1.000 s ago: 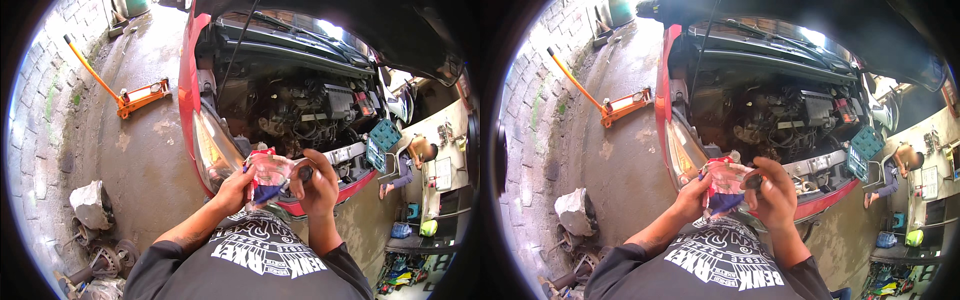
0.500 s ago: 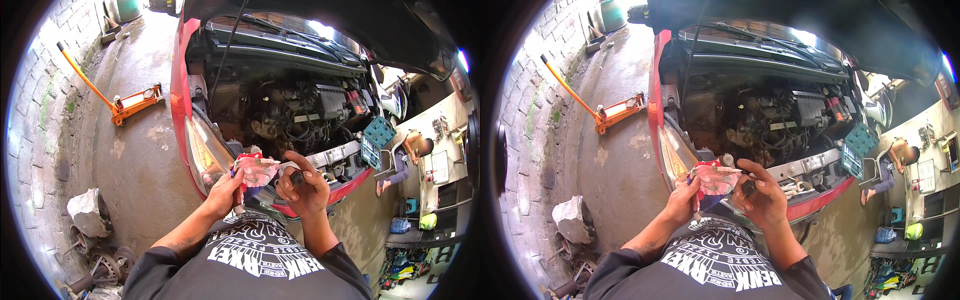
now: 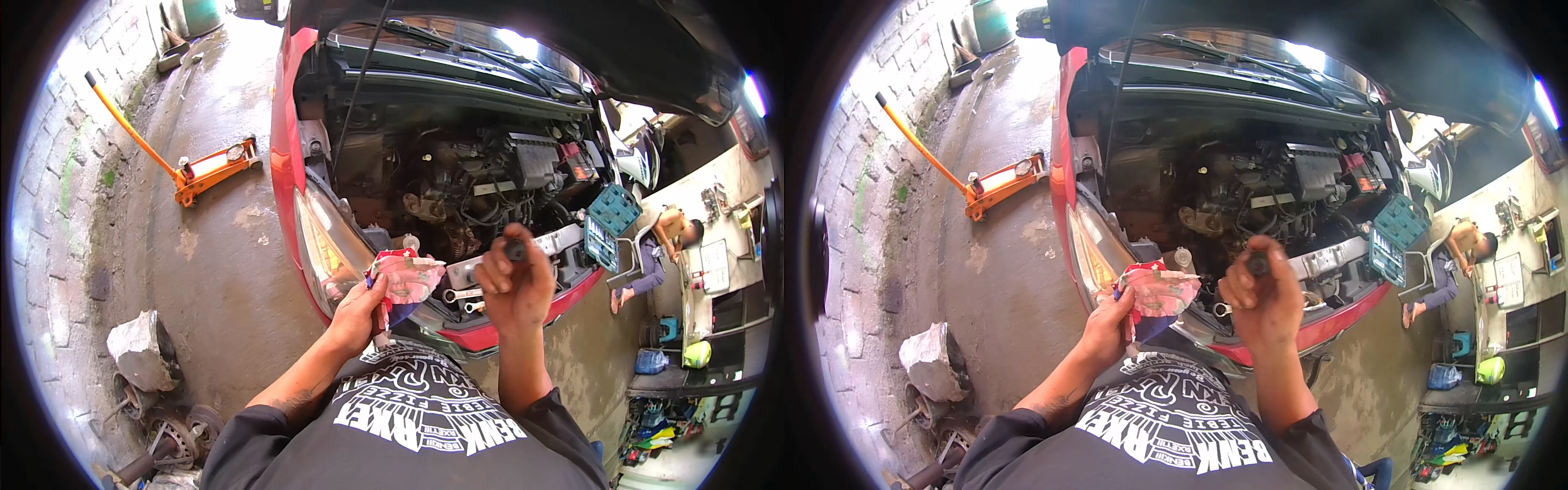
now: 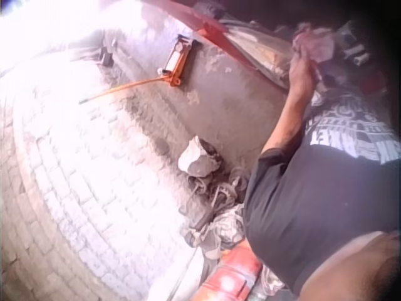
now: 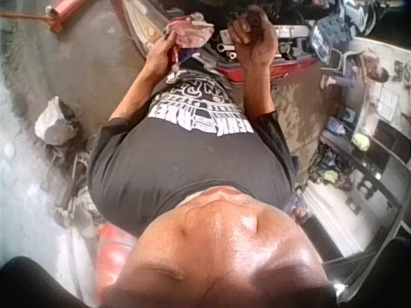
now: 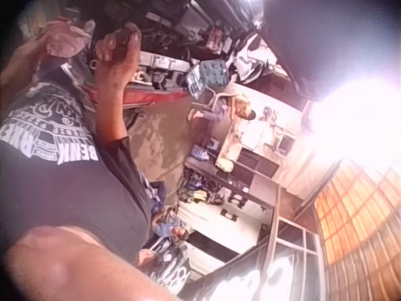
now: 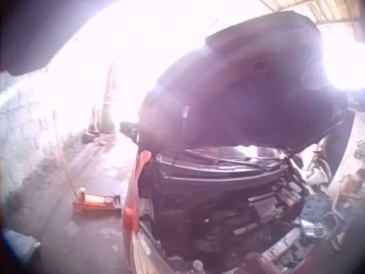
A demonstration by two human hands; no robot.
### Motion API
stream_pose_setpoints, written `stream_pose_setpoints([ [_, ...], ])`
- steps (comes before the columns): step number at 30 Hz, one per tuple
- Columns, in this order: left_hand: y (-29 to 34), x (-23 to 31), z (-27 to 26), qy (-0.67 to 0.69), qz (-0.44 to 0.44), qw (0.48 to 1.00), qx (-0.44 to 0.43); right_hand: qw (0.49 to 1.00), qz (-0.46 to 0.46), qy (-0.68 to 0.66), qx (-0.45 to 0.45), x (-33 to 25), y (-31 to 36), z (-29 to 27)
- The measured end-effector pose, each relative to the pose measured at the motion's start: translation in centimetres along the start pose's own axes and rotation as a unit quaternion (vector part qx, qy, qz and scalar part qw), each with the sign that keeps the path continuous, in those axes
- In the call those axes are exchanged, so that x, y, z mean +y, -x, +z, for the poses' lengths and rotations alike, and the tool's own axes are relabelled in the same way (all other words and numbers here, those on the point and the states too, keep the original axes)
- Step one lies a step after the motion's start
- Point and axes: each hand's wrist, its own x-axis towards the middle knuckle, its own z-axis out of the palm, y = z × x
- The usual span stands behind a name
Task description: The person wipes car engine components with a cloth and manually installs them back into the engine bay.
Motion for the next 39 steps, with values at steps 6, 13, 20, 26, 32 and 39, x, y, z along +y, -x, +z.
stream_pose_setpoints([
  [6, 1.4, 2.0, 1.6, -0.019, 0.007, 1.000, 0.000, 0.997, 0.072, -0.007, -0.018, 1.4, -1.7, -1.6],
  [13, 0.8, 0.6, -0.4, 0.000, 0.005, 1.000, -0.015, 0.992, 0.110, -0.012, -0.058, 2.2, -1.2, -1.2],
  [20, 0.9, 2.0, 1.9, -0.013, 0.035, 0.999, -0.019, 0.989, 0.115, -0.012, -0.093, 2.1, -0.5, -0.2],
  [26, 1.9, 3.8, 5.2, -0.303, 0.265, 0.915, -0.033, 0.984, 0.132, -0.008, -0.122, 1.7, -0.4, 0.4],
  [32, 0.4, 8.1, 9.4, -0.438, 0.579, 0.687, 0.002, 0.991, 0.089, 0.035, -0.091, -0.2, -1.0, 3.7],
  [39, 0.6, 9.9, 11.3, -0.434, 0.636, 0.637, -0.040, 0.982, 0.083, 0.027, -0.166, -2.3, -0.9, 5.4],
])
